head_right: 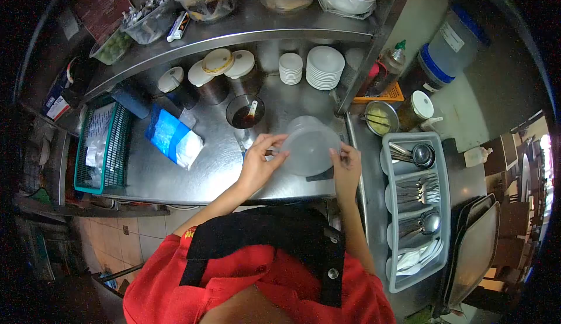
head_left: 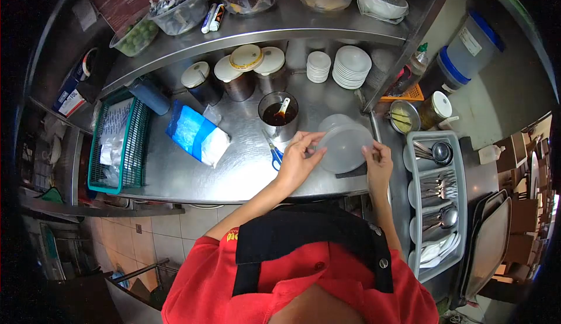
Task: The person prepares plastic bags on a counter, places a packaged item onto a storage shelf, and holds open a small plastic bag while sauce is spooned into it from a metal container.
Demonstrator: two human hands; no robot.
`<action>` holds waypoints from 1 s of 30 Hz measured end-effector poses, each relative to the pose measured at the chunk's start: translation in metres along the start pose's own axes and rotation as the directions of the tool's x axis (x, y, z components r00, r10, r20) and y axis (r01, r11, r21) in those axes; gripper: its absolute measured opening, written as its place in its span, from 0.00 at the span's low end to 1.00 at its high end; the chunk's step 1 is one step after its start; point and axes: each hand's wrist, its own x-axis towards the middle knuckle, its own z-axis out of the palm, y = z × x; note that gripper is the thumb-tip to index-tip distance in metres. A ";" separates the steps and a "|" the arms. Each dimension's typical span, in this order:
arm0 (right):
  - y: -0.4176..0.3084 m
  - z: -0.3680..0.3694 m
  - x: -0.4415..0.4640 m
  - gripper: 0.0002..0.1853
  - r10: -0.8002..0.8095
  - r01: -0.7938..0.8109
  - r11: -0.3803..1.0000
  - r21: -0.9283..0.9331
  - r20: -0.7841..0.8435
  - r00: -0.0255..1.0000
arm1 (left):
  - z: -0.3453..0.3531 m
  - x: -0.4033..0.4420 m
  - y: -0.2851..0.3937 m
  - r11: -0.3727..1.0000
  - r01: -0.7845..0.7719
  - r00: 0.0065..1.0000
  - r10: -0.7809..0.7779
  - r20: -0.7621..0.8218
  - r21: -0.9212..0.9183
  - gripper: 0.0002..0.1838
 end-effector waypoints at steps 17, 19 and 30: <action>-0.028 0.000 0.053 0.13 0.167 -0.192 0.976 0.108 0.205 0.964 | 0.000 0.040 -0.033 0.994 -0.036 0.998 0.030 -0.059 -0.102 0.19; -0.043 -0.003 0.052 0.29 -0.011 0.002 1.000 0.029 0.330 0.944 | -0.008 0.048 -0.026 0.987 -0.044 0.998 0.037 -0.049 -0.153 0.18; -0.134 -0.011 0.052 0.35 -0.553 0.754 0.574 -0.319 0.529 0.644 | -0.040 0.071 0.061 0.753 0.346 0.929 -0.192 0.316 -0.560 0.23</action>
